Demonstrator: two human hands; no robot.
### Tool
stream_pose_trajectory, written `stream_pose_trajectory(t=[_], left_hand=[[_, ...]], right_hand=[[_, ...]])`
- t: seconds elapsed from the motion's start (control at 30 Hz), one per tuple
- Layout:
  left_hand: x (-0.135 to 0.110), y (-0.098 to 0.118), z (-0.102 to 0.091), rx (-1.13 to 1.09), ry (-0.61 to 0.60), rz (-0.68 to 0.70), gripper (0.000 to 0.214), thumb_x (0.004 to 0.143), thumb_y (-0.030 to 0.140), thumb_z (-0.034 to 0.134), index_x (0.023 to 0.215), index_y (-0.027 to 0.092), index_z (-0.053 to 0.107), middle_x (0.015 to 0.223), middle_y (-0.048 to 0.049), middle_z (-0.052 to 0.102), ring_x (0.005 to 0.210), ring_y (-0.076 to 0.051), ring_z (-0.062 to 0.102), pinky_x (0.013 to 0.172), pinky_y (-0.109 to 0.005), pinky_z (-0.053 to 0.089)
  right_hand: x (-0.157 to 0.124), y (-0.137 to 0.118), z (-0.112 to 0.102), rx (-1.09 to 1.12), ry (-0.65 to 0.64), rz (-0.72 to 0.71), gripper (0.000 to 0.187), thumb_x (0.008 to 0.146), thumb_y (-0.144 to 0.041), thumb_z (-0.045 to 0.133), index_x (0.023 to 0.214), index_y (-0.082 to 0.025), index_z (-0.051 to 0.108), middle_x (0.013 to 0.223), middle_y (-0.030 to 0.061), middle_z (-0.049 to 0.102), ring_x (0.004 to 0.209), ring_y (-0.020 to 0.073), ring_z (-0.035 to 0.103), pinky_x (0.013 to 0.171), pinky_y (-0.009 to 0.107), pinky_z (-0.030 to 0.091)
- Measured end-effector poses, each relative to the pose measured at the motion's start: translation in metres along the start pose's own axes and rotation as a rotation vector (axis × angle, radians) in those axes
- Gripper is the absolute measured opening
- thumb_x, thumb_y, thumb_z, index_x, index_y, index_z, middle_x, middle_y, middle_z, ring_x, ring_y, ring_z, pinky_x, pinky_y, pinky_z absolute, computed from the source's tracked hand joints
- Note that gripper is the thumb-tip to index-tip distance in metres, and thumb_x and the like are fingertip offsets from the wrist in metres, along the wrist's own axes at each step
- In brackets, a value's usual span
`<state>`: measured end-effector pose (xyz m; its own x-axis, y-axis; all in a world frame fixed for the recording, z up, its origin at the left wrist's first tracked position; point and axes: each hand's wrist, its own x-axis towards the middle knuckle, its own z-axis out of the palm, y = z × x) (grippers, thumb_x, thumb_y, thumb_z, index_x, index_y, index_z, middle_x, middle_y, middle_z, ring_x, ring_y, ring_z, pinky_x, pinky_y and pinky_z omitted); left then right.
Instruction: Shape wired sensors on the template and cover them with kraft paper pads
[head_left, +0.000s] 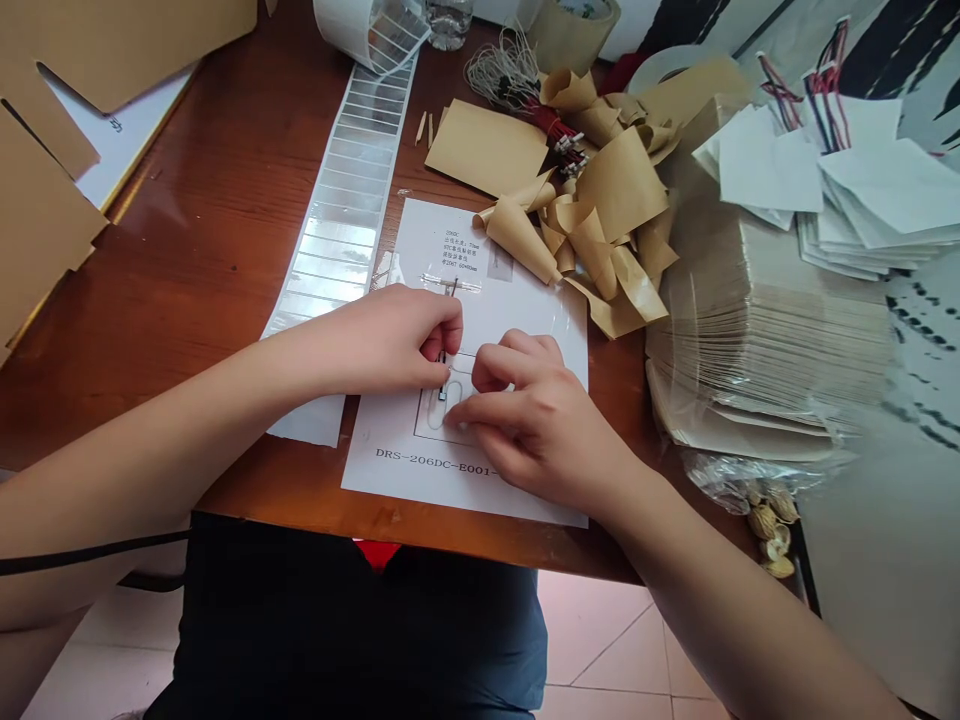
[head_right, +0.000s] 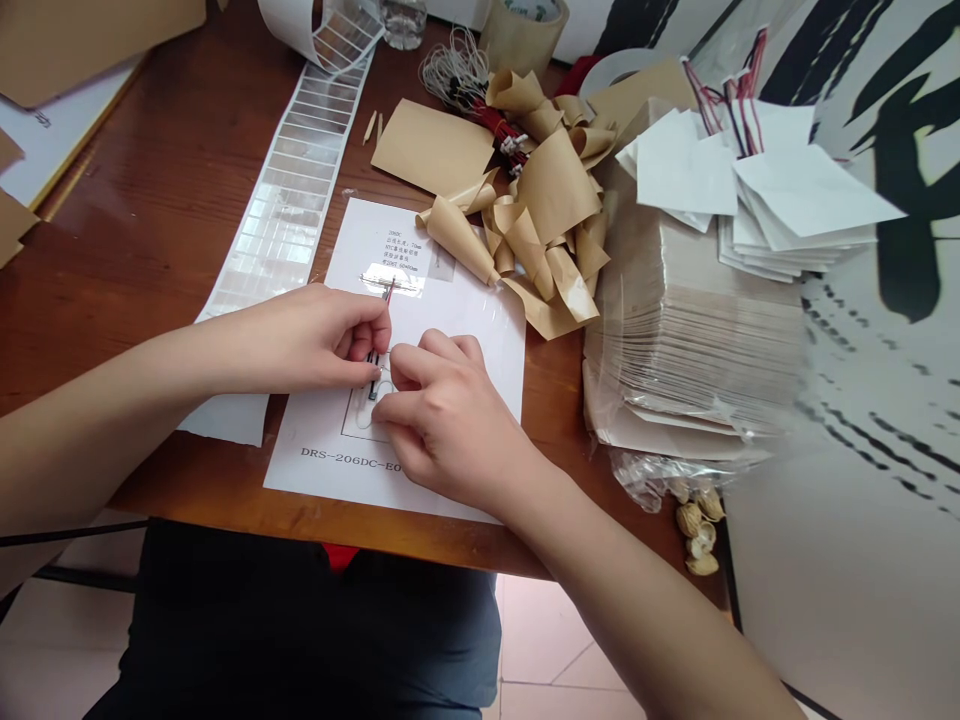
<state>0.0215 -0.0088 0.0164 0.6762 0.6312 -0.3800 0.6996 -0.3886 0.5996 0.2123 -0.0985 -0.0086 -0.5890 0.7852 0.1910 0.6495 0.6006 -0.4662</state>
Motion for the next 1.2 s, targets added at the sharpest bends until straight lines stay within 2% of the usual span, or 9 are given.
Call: stream_pose_trajectory(t=[0.13,0.23,0.33,0.43,0.53,0.7,1.03,1.2], left_hand=[[0.0,0.0,-0.001,0.01,0.001,0.008,0.015,0.075,0.02,0.065,0.089,0.022,0.061,0.079,0.0006,0.068,0.075,-0.017,0.062,0.065,-0.029,0.039],[-0.002,-0.001,-0.004,0.032,-0.048,0.019,0.016,0.078,0.025,0.065,0.093,0.023,0.062,0.083,0.0001,0.068,0.076,-0.018,0.061,0.064,-0.029,0.038],[-0.006,-0.001,-0.005,0.088,-0.119,0.05,0.029,0.077,0.038,0.072,0.1,0.024,0.061,0.093,-0.0013,0.068,0.08,-0.019,0.061,0.064,-0.03,0.037],[-0.009,0.0,-0.002,0.147,-0.12,0.07,0.042,0.074,0.048,0.077,0.104,0.025,0.059,0.101,-0.0032,0.068,0.088,-0.023,0.061,0.065,-0.031,0.037],[-0.011,0.001,0.002,0.17,-0.093,0.076,0.038,0.076,0.044,0.073,0.105,0.025,0.057,0.105,-0.0036,0.068,0.092,-0.023,0.061,0.066,-0.032,0.038],[-0.012,0.003,0.007,0.208,-0.074,0.069,0.034,0.076,0.04,0.07,0.101,0.024,0.054,0.104,-0.004,0.066,0.091,-0.023,0.061,0.067,-0.033,0.038],[-0.021,0.015,0.014,0.335,-0.035,0.089,0.029,0.081,0.032,0.063,0.104,0.023,0.048,0.109,-0.006,0.064,0.087,-0.025,0.064,0.063,-0.034,0.038],[-0.021,0.012,0.014,0.346,-0.031,0.102,0.026,0.082,0.032,0.06,0.103,0.022,0.047,0.107,-0.0069,0.063,0.086,-0.024,0.064,0.062,-0.034,0.039]], right_hand=[[0.0,-0.001,0.001,0.0,-0.002,-0.001,0.031,0.09,-0.011,0.052,0.07,-0.022,0.074,0.078,0.0042,0.052,0.081,0.0208,0.045,0.076,0.04,0.033],[0.0,-0.001,0.001,0.011,0.009,-0.006,0.03,0.089,-0.01,0.053,0.07,-0.022,0.073,0.077,0.0038,0.053,0.08,0.0206,0.046,0.075,0.039,0.033],[0.001,0.001,-0.002,0.092,0.052,0.035,0.025,0.086,-0.009,0.053,0.08,-0.023,0.073,0.079,0.0029,0.055,0.081,0.0207,0.052,0.074,0.038,0.036],[0.002,0.002,-0.008,0.15,0.04,0.14,0.018,0.084,-0.011,0.056,0.092,-0.023,0.066,0.086,0.0027,0.058,0.084,0.0211,0.056,0.076,0.037,0.041],[0.002,0.002,-0.012,0.14,-0.045,0.19,0.013,0.084,-0.016,0.061,0.094,-0.023,0.058,0.092,0.0031,0.061,0.09,0.0227,0.057,0.081,0.038,0.041],[0.002,-0.001,-0.01,0.128,-0.118,0.213,0.017,0.085,-0.015,0.066,0.091,-0.024,0.053,0.096,0.003,0.061,0.096,0.0239,0.057,0.087,0.039,0.039],[0.002,-0.004,-0.005,0.02,-0.076,0.209,0.027,0.082,-0.016,0.067,0.087,-0.024,0.041,0.091,0.0022,0.055,0.09,0.0231,0.05,0.082,0.038,0.034],[-0.001,-0.007,0.0,-0.073,-0.05,0.178,0.027,0.081,-0.014,0.062,0.085,-0.024,0.036,0.089,0.0023,0.054,0.086,0.0225,0.048,0.078,0.038,0.031]])
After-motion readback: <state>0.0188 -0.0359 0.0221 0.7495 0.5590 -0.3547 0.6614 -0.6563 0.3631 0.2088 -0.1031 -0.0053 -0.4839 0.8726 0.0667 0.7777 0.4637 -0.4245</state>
